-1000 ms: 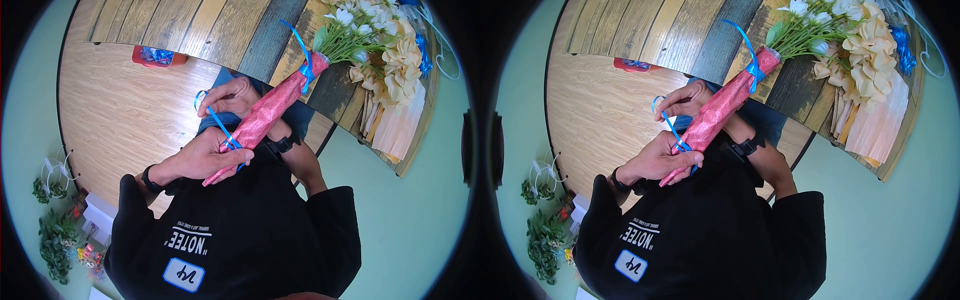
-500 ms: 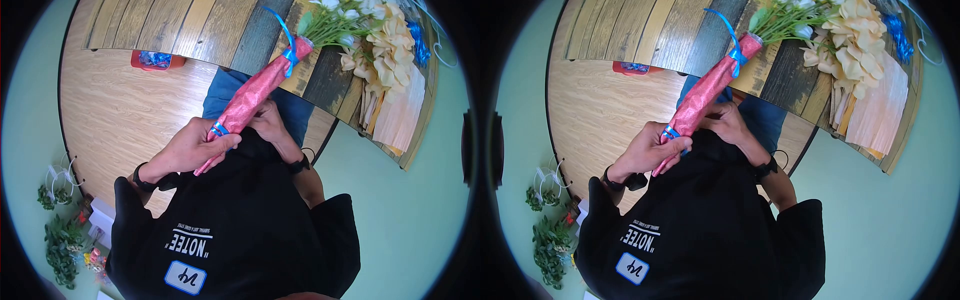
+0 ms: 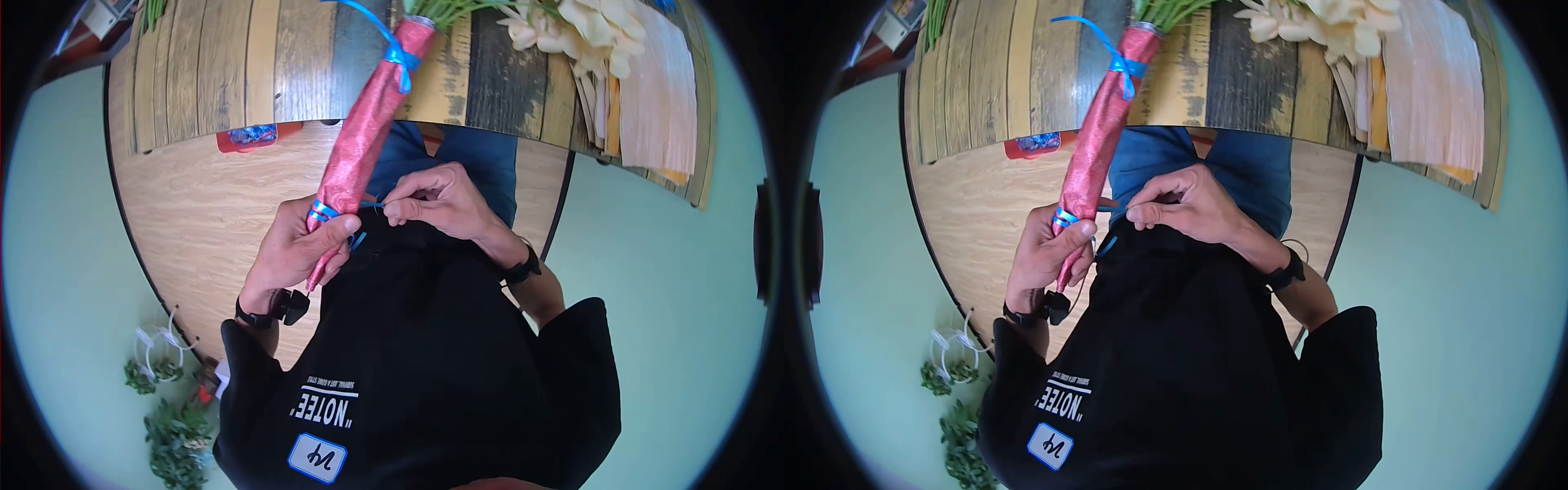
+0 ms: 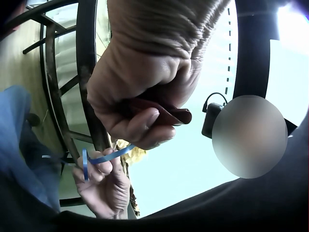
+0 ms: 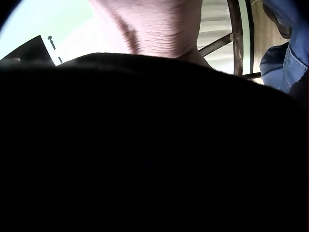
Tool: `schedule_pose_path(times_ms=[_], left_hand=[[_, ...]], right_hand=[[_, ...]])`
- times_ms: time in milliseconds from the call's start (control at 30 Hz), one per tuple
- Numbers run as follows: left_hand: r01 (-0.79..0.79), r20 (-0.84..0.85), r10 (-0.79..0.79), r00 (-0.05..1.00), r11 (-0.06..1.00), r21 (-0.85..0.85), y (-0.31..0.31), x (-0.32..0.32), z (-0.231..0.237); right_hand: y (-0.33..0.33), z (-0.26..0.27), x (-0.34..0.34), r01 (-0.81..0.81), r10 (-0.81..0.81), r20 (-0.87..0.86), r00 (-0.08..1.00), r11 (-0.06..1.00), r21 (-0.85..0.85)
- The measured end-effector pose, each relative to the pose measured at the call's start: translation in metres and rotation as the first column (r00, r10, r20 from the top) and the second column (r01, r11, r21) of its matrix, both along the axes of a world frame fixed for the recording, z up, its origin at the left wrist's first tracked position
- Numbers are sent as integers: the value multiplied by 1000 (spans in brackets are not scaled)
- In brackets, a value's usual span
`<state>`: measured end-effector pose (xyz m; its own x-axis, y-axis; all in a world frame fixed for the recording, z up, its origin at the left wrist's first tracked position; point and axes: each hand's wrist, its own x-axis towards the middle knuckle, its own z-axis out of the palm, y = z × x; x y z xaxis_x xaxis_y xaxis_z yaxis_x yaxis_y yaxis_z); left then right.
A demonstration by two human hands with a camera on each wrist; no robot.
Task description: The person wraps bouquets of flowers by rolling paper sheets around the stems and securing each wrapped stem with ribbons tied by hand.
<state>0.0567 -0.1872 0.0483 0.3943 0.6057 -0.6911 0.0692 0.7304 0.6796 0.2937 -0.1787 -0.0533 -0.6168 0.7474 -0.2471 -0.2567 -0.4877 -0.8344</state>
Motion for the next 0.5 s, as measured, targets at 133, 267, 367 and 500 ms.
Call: schedule_pose_path(times_ms=[133, 267, 367, 500], left_hand=[[-20, 8, 20, 1000, 999, 25, 4, -1, -5], [-14, -32, 16, 999, 998, 61, 8, 4, -9], [-11, -52, 18, 998, 992, 124, 9, 6, -14], [24, -61, -17, 998, 993, 115, 11, 7, -17]], right_hand=[[-8, 10, 4, 17, -17, 2, 1000, 1000, 9], [-15, 19, 7, 5, -5, 4, 1000, 999, -50], [-16, 27, 10, 13, -20, -61, 998, 993, -118], [-12, 43, 14, 32, -34, -26, 999, 997, -73]])
